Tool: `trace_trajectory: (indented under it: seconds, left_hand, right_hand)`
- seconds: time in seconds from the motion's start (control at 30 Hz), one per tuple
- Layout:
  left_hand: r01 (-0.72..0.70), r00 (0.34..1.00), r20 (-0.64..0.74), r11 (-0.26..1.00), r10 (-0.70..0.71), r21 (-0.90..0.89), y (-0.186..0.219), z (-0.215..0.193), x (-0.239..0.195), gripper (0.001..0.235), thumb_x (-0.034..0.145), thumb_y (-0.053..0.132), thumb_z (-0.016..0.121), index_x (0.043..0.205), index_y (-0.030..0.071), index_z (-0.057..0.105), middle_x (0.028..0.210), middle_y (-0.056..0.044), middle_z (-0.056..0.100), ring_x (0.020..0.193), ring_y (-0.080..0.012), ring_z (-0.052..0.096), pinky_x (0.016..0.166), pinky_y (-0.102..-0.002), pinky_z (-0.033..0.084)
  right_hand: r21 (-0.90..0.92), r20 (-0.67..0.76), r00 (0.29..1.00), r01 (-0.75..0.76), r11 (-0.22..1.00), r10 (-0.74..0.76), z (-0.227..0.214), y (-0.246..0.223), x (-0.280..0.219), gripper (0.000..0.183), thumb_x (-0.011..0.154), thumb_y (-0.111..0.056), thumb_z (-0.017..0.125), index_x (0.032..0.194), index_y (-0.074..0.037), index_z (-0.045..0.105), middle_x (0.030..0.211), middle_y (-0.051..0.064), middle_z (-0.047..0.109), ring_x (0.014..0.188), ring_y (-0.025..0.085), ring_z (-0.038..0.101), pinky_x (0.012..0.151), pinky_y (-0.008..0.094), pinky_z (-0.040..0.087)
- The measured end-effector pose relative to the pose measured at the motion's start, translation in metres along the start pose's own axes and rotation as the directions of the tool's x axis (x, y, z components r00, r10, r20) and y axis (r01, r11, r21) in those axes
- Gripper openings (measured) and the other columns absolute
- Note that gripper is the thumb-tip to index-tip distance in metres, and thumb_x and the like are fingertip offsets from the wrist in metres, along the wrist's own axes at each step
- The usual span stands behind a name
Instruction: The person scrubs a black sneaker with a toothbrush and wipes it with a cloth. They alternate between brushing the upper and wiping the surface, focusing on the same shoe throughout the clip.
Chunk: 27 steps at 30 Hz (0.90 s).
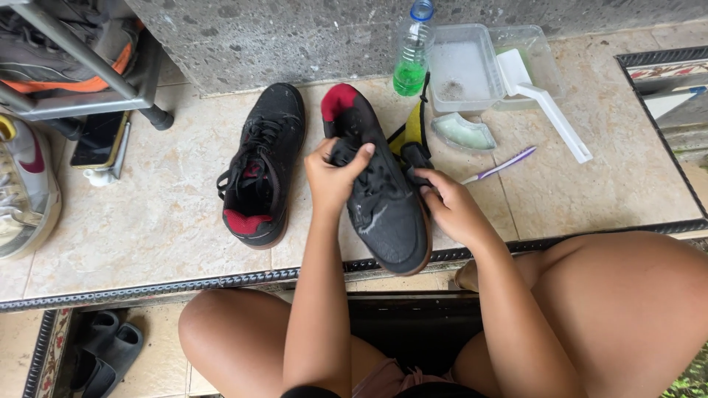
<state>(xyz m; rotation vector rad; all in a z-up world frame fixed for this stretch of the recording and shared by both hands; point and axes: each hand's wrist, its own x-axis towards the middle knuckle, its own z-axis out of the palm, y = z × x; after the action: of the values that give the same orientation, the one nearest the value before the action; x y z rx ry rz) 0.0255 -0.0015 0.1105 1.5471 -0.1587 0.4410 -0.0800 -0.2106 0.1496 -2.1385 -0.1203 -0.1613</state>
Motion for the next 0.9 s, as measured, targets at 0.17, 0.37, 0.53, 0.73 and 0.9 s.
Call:
trace_trajectory:
  seconds: [0.17, 0.37, 0.53, 0.73, 0.9]
  left_hand:
    - [0.127, 0.927, -0.341, 0.986, -0.156, -0.107, 0.067, 0.017, -0.001, 0.031, 0.073, 0.026, 0.091, 0.062, 0.012, 0.065, 0.056, -0.001, 0.057, 0.055, -0.0086, 0.052, 0.049, -0.025, 0.043]
    - [0.188, 0.718, -0.389, 0.699, -0.577, -0.689, 0.114, 0.049, 0.007, 0.035, 0.084, 0.031, 0.079, 0.096, 0.003, 0.061, 0.081, -0.014, 0.066, 0.070, -0.0214, 0.067, 0.056, -0.032, 0.056]
    - [0.621, 0.779, 0.237, 0.662, -0.581, -0.420, 0.195, 0.030, -0.019, 0.121, 0.076, 0.049, 0.071, 0.156, -0.013, 0.005, 0.157, -0.044, 0.010, 0.147, -0.0564, 0.007, 0.112, -0.073, 0.009]
    - [0.151, 0.818, 0.490, 0.934, -0.301, 0.323, 0.198, 0.004, -0.021, 0.040, 0.079, 0.039, 0.074, 0.091, 0.000, 0.069, 0.074, -0.016, 0.071, 0.076, -0.0304, 0.074, 0.062, -0.040, 0.058]
    - [0.224, 0.629, 0.762, 0.975, -0.153, 0.011, 0.175, -0.004, -0.032, 0.093, 0.078, 0.031, 0.083, 0.146, -0.013, 0.039, 0.143, -0.034, 0.052, 0.142, -0.0453, 0.042, 0.120, -0.058, 0.021]
  right_hand:
    - [0.411, -0.291, 0.956, 0.087, 0.907, 0.040, 0.008, 0.011, -0.003, 0.038, 0.099, -0.013, 0.044, 0.129, -0.009, 0.068, 0.116, 0.019, 0.068, 0.117, 0.028, 0.062, 0.106, 0.042, 0.047]
    - [0.638, -0.390, 0.905, 0.399, 0.658, -0.170, 0.053, 0.010, 0.008, 0.077, 0.092, -0.038, 0.060, 0.159, -0.015, 0.030, 0.159, 0.010, 0.042, 0.145, 0.028, 0.042, 0.124, 0.050, 0.031]
    - [0.462, -0.547, 0.835, 0.369, 0.807, -0.068, 0.048, 0.071, 0.022, 0.070, 0.106, -0.018, 0.064, 0.163, -0.017, 0.023, 0.166, 0.006, 0.032, 0.150, 0.017, 0.032, 0.128, 0.043, 0.028]
    - [0.612, -0.510, 0.859, 0.318, 0.723, 0.053, -0.005, 0.049, 0.026, 0.037, 0.113, -0.032, 0.048, 0.141, -0.009, 0.049, 0.130, 0.017, 0.067, 0.115, 0.030, 0.069, 0.092, 0.048, 0.062]
    - [0.542, -0.245, 0.950, -0.029, 0.840, 0.191, -0.022, -0.013, 0.011, 0.029, 0.110, -0.037, 0.054, 0.124, -0.012, 0.049, 0.112, 0.008, 0.067, 0.100, 0.025, 0.074, 0.072, 0.042, 0.065]
